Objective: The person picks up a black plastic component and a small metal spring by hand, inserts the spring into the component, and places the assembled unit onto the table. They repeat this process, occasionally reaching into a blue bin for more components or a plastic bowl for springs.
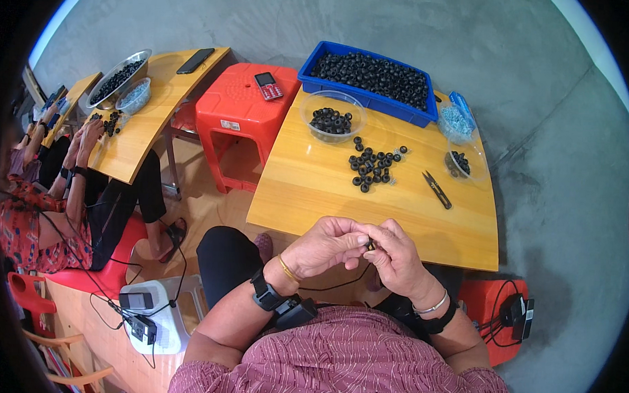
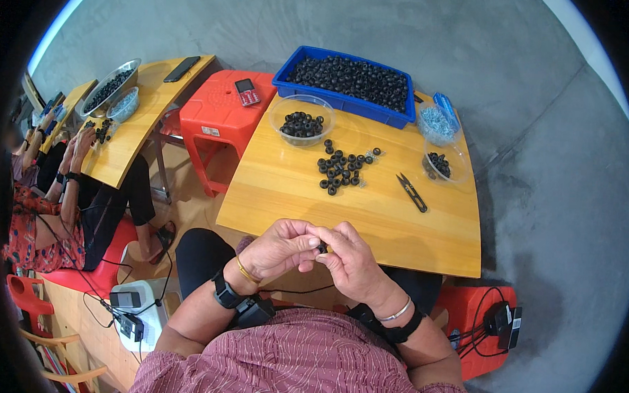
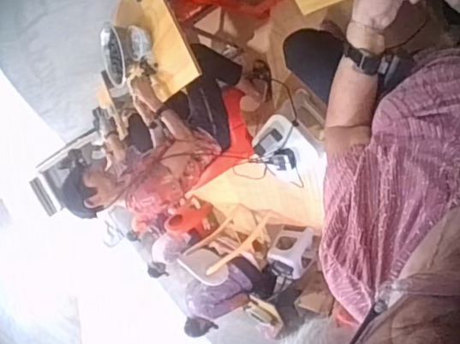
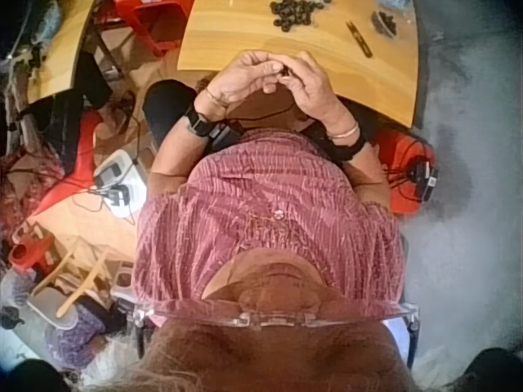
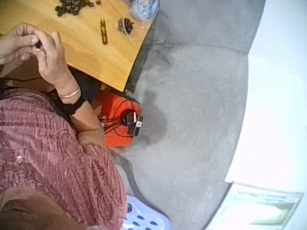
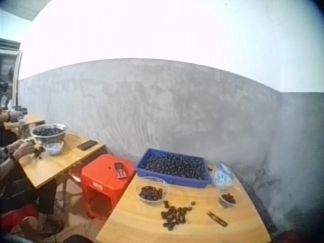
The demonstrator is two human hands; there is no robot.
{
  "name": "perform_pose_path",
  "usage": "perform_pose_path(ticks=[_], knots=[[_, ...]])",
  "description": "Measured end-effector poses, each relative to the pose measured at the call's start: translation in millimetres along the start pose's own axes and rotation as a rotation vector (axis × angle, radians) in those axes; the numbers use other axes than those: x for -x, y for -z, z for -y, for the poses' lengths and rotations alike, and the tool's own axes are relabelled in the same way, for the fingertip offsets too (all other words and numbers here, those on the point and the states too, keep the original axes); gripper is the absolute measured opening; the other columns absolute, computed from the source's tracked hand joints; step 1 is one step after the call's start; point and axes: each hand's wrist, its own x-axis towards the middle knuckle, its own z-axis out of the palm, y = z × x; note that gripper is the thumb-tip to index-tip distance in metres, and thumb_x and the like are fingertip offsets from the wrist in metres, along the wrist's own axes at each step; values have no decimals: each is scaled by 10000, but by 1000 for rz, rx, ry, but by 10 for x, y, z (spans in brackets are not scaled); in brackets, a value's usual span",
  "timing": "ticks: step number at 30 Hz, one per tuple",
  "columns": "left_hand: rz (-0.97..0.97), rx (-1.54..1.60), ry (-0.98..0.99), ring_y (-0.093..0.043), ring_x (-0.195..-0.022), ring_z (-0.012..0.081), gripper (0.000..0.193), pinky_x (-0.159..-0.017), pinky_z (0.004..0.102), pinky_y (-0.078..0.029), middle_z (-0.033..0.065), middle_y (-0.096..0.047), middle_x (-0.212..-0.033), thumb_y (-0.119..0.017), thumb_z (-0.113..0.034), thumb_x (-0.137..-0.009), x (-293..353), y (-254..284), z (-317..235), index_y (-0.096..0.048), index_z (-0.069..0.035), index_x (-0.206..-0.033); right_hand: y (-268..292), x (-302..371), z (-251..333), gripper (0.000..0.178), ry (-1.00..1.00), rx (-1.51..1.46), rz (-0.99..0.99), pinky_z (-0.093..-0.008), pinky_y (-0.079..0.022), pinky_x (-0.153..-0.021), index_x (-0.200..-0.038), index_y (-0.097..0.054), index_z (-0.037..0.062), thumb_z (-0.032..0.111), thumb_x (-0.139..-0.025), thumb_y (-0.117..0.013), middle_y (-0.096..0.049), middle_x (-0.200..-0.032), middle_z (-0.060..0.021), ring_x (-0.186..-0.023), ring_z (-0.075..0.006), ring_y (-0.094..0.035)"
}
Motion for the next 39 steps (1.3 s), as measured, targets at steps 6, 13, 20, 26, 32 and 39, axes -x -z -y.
perform_pose_path(ticks=[6, 13, 20, 26, 32, 39], knots=[[-35, 51, -8, -552, -692, 117, 184, -562, 243, -453, 54, -577, -817, -507, -125, -853, -28, -9, 63, -545, 7, -975, -37, 31, -51, 336, 61, 100, 10, -323, -399, -644, -1073, -460, 7, 34, -746, -533, -438, -817, -133, -702, -267, -453], [5, 104, -13, -556, -690, 129, 197, -564, 246, -462, 56, -579, -804, -511, -138, -851, -33, 15, 94, -546, 10, -976, -26, 18, -72, 278, 113, 154, -22, -308, -411, -639, -1033, -470, 6, 61, -768, -535, -471, -835, -124, -721, -251, -480], [-19, -57, 35, -506, -638, 76, 181, -536, 209, -447, 24, -551, -764, -538, -169, -841, -24, -37, 89, -569, -2, -906, 31, -6, -33, 274, 124, 121, 35, -335, -403, -665, -1007, -462, 9, 59, -753, -550, -451, -849, -142, -743, -279, -465], [-9, -176, 19, -476, -614, 55, 212, -521, 192, -412, 3, -551, -766, -559, -181, -827, -23, -29, 124, -564, -13, -956, 28, 0, -20, 265, 74, 34, 63, -341, -402, -679, -1007, -444, 5, 84, -774, -544, -457, -840, -151, -752, -287, -466], [-26, -280, 18, -460, -578, 53, 210, -507, 185, -404, -2, -538, -736, -551, -196, -833, -10, -19, 119, -570, -19, -945, 56, -51, -32, 282, 115, 41, 171, -351, -401, -664, -1022, -436, 5, 93, -777, -541, -450, -825, -151, -735, -296, -466], [-18, -149, 12, -468, -600, 61, 266, -546, 201, -423, 4, -533, -760, -595, -178, -799, -14, 4, 133, -531, -5, -991, 96, -33, -45, 299, 41, 20, 174, -362, -411, -670, -1037, -416, 10, 79, -773, -540, -464, -837, -155, -745, -302, -482]])
